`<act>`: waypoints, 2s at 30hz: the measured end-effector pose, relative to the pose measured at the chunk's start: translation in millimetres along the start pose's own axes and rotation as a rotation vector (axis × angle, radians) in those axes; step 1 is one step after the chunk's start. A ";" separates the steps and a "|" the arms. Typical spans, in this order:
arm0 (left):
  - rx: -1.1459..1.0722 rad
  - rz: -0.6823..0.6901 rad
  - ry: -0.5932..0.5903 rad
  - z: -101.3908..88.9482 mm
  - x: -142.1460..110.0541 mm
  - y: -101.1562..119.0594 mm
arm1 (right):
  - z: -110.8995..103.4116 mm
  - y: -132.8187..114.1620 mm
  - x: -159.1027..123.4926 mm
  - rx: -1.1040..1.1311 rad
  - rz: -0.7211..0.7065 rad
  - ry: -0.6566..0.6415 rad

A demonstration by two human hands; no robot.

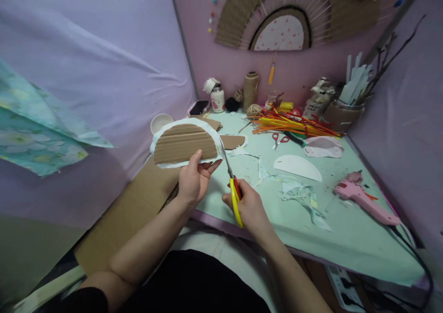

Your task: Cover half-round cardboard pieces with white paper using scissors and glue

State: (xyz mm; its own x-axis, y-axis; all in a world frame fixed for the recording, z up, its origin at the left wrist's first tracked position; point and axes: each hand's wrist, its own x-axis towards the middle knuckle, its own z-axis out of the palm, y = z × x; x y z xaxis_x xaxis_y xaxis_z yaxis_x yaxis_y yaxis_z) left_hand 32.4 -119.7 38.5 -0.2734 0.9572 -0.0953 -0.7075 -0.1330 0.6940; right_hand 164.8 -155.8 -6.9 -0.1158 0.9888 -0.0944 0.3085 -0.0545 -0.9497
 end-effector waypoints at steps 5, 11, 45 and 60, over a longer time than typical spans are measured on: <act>0.005 -0.018 -0.008 -2.3 -3.7 -3.2 | -0.1 2.4 1.2 -0.023 -0.019 0.026; 0.044 -0.037 0.016 -2.9 -5.6 -4.4 | -0.4 6.5 0.7 -0.005 -0.055 0.047; -0.015 -0.033 -0.026 -9.3 -6.8 -7.3 | 1.9 17.5 -6.7 0.037 0.008 -0.030; 0.014 -0.033 -0.034 -10.6 -9.6 -10.5 | -1.7 3.6 -8.7 0.004 -0.039 0.048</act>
State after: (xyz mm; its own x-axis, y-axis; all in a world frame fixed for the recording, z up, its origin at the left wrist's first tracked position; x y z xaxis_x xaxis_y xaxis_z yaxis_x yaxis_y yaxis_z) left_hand 35.6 -130.2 24.6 -0.2278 0.9692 -0.0937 -0.7067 -0.0984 0.7007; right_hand 168.5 -164.4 -9.0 -0.0819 0.9957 -0.0433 0.3006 -0.0168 -0.9536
